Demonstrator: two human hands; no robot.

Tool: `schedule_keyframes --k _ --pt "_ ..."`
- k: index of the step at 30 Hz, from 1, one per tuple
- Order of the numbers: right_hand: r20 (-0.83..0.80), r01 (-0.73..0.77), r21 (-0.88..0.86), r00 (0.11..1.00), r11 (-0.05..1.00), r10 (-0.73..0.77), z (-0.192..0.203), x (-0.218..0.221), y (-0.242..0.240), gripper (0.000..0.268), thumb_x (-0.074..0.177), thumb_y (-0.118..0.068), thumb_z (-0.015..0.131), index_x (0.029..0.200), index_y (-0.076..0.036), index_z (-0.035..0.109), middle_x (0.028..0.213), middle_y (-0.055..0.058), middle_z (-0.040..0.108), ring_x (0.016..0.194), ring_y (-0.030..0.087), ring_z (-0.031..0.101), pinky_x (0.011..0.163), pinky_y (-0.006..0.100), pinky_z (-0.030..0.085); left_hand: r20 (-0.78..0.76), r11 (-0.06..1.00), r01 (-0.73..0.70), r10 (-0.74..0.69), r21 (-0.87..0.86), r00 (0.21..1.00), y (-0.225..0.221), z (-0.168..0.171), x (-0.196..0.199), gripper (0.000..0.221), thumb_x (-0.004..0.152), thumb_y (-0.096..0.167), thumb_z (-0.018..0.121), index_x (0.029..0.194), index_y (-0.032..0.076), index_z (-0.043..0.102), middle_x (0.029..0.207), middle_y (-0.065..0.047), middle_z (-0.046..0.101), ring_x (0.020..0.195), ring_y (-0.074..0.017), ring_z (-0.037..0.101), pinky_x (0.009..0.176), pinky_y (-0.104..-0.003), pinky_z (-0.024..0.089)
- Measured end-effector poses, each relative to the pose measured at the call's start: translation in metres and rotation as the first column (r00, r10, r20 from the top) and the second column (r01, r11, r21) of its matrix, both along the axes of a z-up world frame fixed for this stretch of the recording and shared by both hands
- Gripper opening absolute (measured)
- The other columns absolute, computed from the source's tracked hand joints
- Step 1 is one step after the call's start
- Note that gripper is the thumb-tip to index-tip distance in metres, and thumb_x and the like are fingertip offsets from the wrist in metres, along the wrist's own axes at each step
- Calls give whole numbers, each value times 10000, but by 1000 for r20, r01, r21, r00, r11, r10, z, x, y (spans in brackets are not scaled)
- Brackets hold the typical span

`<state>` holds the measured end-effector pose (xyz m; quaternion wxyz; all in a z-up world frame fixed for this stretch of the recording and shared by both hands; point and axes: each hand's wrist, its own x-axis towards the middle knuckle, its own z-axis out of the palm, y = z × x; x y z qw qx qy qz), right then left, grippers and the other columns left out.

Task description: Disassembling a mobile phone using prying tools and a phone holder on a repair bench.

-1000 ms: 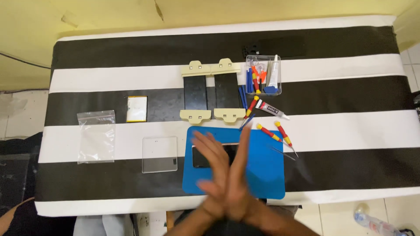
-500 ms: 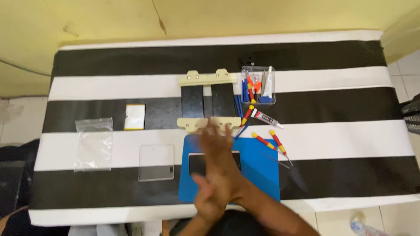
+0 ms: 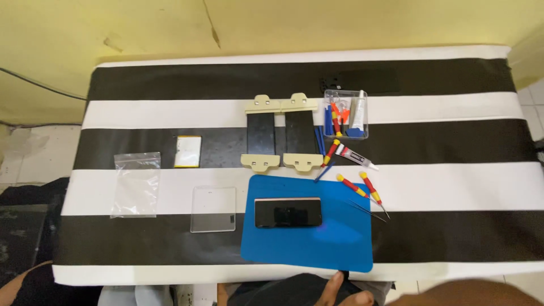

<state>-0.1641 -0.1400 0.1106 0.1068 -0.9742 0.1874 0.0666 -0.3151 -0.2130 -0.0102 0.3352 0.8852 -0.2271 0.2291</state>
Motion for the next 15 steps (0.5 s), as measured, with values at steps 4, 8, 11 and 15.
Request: schedule_keyframes --k 4,8,11,15 --pt "-130 -142 62 980 988 149 -9 -2 -6 691 1088 -544 318 1640 -156 170 1745 90 47 1620 312 30 1295 569 43 29 719 693 -693 -40 721 109 148 96 345 1216 111 406 1493 -95 416 1600 -215 441 1508 -357 459 1280 -610 418" --pt "-48 -482 562 792 672 608 -10 -3 -8 620 1089 -591 333 1594 -236 280 1736 157 33 1617 399 51 1261 608 136 -92 899 420 -432 -124 897 113 186 141 416 1116 410 469 1445 215 632 1569 -163 535 1514 -370 391 1237 -426 353" --pt "170 -566 796 551 216 817 34 16 -40 575 1089 -627 345 1559 -295 363 1729 207 22 1614 465 65 1235 639 205 -600 401 880 -779 -253 182 182 258 197 627 1055 566 206 1628 315 226 1838 -112 -48 1728 -480 -71 1341 -659 13" --pt "393 -583 810 622 65 677 49 10 -153 421 1055 -432 448 1417 -237 539 1563 171 352 1472 401 364 1156 568 390 -629 910 413 -339 -31 699 242 178 192 624 877 115 647 1473 252 524 1298 -29 733 1055 -224 741 869 -376 578"
